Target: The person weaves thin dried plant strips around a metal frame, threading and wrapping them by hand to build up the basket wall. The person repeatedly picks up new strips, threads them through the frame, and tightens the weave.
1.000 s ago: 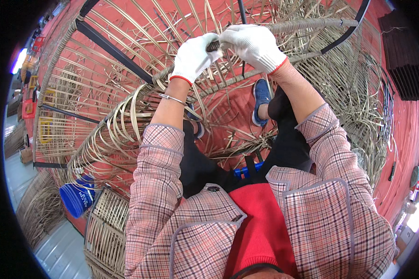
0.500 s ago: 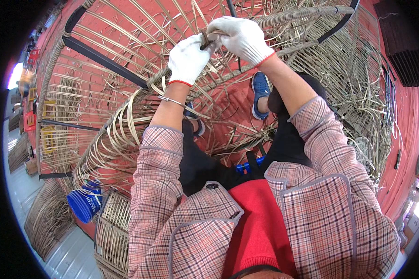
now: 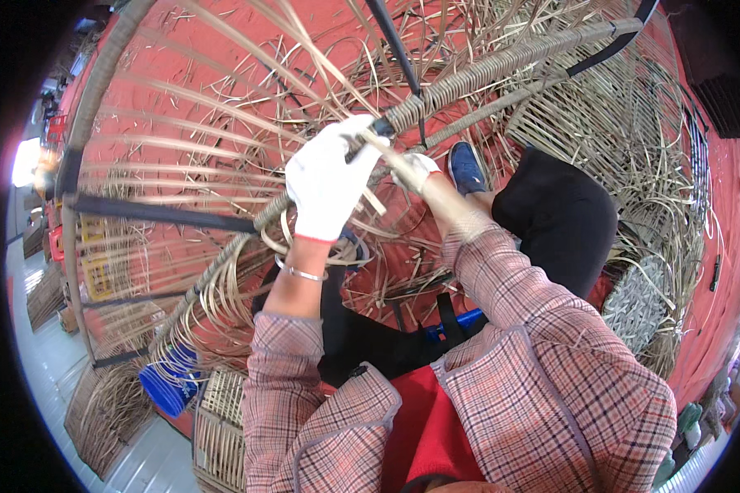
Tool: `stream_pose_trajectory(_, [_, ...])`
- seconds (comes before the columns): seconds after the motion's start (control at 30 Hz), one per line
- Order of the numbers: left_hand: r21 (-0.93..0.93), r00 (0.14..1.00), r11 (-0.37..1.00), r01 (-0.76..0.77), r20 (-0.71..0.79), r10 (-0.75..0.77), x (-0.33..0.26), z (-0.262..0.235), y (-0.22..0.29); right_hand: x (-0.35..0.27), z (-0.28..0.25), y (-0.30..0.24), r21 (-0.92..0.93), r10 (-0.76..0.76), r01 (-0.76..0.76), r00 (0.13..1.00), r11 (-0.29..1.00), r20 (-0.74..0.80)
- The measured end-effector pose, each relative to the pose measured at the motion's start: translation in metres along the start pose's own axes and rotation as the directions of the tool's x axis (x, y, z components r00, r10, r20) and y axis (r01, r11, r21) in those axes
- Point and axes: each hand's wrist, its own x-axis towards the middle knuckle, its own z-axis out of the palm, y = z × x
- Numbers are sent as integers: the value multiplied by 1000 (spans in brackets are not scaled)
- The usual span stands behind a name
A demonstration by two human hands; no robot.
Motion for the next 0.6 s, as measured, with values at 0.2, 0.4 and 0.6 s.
stream_pose_trajectory(0.2, [-55, 989, 988, -144, -50, 141, 0, 1, 5, 55, -17, 5, -992, -565, -13, 823, -124, 60])
stream_pose_trajectory(0.4, [-14, 988, 989, -145, -63, 144, 12, 1, 0, -14, -23, 29, -983, -729, 107, 660, -150, 184])
stream_pose_trajectory(0.6, [-116, 999, 993, 31, 21, -28, 15, 2, -1, -19, -1, 4, -903, -558, 23, 779, -428, 285])
